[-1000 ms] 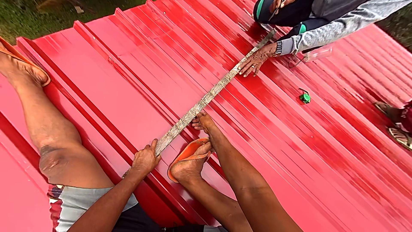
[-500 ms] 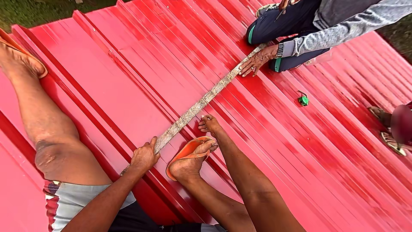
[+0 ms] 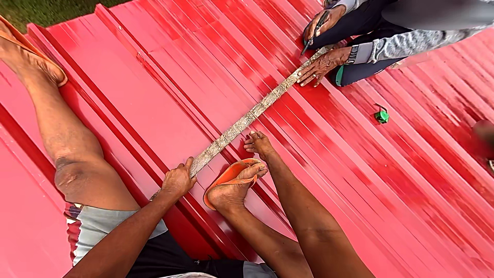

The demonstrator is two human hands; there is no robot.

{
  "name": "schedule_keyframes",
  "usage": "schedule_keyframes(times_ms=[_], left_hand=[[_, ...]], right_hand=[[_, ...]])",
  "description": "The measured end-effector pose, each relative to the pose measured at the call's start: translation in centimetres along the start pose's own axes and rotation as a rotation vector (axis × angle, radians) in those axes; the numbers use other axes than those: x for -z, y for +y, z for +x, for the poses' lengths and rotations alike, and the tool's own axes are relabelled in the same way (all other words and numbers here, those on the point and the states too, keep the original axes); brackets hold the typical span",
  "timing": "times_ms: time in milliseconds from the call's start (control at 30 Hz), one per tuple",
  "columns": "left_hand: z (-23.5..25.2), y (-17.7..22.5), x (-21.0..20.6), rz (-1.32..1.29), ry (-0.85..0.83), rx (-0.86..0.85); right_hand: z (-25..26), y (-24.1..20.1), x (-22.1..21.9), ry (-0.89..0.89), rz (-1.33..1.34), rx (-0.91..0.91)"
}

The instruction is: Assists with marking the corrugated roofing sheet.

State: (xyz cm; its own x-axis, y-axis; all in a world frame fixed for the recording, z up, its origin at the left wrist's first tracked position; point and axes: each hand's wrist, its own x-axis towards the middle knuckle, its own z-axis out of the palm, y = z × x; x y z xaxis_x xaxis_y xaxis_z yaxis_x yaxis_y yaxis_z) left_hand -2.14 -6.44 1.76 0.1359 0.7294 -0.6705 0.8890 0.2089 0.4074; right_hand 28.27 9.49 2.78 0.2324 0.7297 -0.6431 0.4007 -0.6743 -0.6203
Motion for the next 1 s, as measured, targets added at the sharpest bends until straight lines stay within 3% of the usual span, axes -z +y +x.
schedule_keyframes(times_ms=[333,1000], left_hand=[[0.1,0.0,0.1,-0.024,-0.015,-0.004],[0.2,-0.3,0.0,-0.068,-0.007,-0.039]], right_hand=[[0.7,-0.3,-1.2,-0.077,0.072,0.045],[0.7,-0.5,-2.0,-0.051,0.064,0.061]])
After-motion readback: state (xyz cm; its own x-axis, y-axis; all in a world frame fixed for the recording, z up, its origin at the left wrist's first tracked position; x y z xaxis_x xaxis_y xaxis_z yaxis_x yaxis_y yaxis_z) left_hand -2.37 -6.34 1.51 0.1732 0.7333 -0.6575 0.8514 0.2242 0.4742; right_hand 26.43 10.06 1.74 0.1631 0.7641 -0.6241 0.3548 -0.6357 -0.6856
